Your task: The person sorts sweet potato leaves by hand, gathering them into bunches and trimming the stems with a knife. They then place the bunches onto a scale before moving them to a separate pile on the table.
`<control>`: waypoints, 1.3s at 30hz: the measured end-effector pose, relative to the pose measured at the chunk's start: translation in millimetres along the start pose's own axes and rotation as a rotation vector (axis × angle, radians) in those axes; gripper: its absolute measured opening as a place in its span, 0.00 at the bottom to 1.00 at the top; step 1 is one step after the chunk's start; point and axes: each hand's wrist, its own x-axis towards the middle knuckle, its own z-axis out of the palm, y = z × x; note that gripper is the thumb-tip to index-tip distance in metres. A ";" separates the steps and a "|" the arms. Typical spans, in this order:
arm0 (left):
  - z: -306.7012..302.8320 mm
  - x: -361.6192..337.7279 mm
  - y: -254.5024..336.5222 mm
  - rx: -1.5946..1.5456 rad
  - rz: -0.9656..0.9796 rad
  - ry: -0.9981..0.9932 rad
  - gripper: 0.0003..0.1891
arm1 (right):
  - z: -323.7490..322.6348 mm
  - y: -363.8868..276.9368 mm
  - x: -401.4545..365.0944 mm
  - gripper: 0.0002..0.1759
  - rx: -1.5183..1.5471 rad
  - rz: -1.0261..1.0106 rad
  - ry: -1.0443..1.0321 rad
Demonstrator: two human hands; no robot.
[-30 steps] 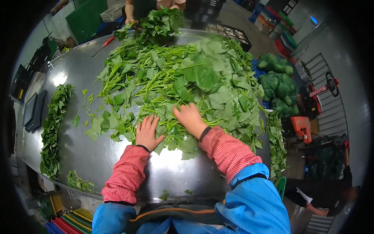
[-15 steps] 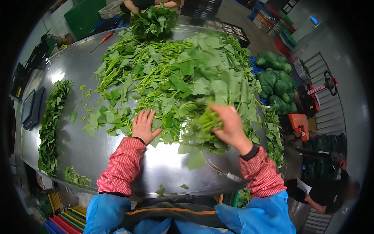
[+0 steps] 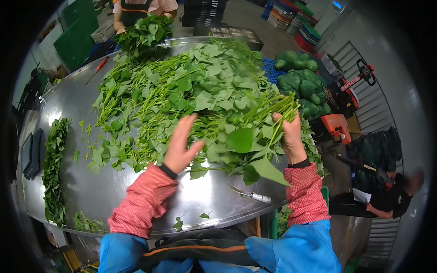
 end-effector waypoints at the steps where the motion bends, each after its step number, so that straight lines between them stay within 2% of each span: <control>1: 18.4 7.7 9.7 -0.024 0.029 -0.033 0.39 | 0.6 1.9 -4.3 0.30 -0.015 0.019 -0.020; 3: 53.0 19.2 21.4 -0.027 0.085 -0.104 0.39 | 7.7 7.6 -15.0 0.30 -0.046 0.057 -0.059; 5: 80.3 24.3 25.0 -0.309 -0.056 -0.180 0.35 | 19.9 12.6 -27.9 0.32 -0.076 0.039 -0.102; 6: 101.0 23.5 9.4 -0.342 0.006 -0.148 0.27 | 23.1 18.9 -32.9 0.32 -0.065 0.020 -0.130; 9: 104.5 13.2 21.0 -0.731 -0.388 -0.394 0.22 | 29.4 35.2 -47.6 0.33 -0.059 0.028 -0.132; 10: 113.7 8.4 18.4 -0.880 -0.374 -0.345 0.20 | 31.6 40.2 -52.7 0.35 -0.065 0.055 -0.116; 11: 118.4 -1.5 16.3 -1.136 -0.474 -0.372 0.21 | 35.7 42.8 -57.6 0.36 -0.088 0.012 -0.130; 13: 122.9 -8.6 19.8 -1.216 -0.357 -0.412 0.26 | 42.8 51.6 -66.3 0.37 -0.174 -0.018 -0.094; 14: 122.3 -16.0 13.9 -1.369 -0.262 -0.486 0.29 | 47.0 51.6 -70.4 0.37 -0.219 -0.049 -0.060; 15: 110.7 -12.1 38.0 -1.478 -0.501 -0.463 0.36 | 51.0 51.1 -74.7 0.37 -0.266 -0.074 -0.025; 17: 99.0 -21.8 36.6 -1.058 -0.279 -0.544 0.47 | 55.3 56.6 -79.4 0.38 -0.266 -0.018 0.005; 18: 93.6 -22.7 42.8 -1.052 -0.318 -0.573 0.55 | 58.3 53.1 -81.2 0.38 -0.304 -0.002 -0.001; 19: 100.7 -27.1 44.8 -1.133 -0.303 -0.520 0.53 | 61.5 48.1 -83.8 0.39 -0.341 0.015 -0.009; 21: 102.0 -22.4 48.3 -1.095 -0.351 -0.570 0.44 | 68.3 43.5 -87.6 0.40 -0.209 0.070 -0.097; 25: 108.1 -27.0 53.0 -0.948 -0.264 -0.305 0.36 | 58.3 16.2 -89.5 0.43 0.072 0.264 -0.365; 26: 109.2 -28.6 50.2 -0.908 -0.268 -0.271 0.34 | 54.1 23.8 -89.3 0.44 0.079 0.206 -0.405; 27: 113.3 -28.4 50.0 -0.865 -0.263 -0.232 0.32 | 50.8 29.3 -90.2 0.44 -0.103 0.095 -0.419; 28: 116.2 -23.2 55.8 -0.983 -0.405 -0.152 0.27 | 49.5 28.5 -90.0 0.44 -0.289 -0.001 -0.424; 29: 114.9 -18.3 61.9 -1.137 -0.358 -0.174 0.23 | 46.6 26.9 -90.4 0.44 -0.475 -0.097 -0.429; 31: 109.8 -18.2 56.2 -0.947 -0.299 -0.119 0.23 | 35.5 0.2 -95.3 0.44 -0.818 -0.220 -0.318; 33: 78.6 -14.5 55.6 -0.747 -0.430 -0.321 0.23 | 20.0 -26.8 -104.5 0.45 -1.162 -0.330 -0.206; 34: 72.7 -16.4 57.9 -0.843 -0.453 -0.307 0.21 | 7.2 -17.1 -109.9 0.40 -1.078 -0.409 -0.096; 37: 26.9 -14.6 46.1 -0.703 -0.560 -0.451 0.13 | -17.0 8.1 -123.3 0.30 -0.780 0.096 -0.222; 39: -2.7 -9.7 60.4 -0.558 -0.573 -0.553 0.11 | -39.1 95.8 -155.8 0.20 -1.282 -0.032 -0.307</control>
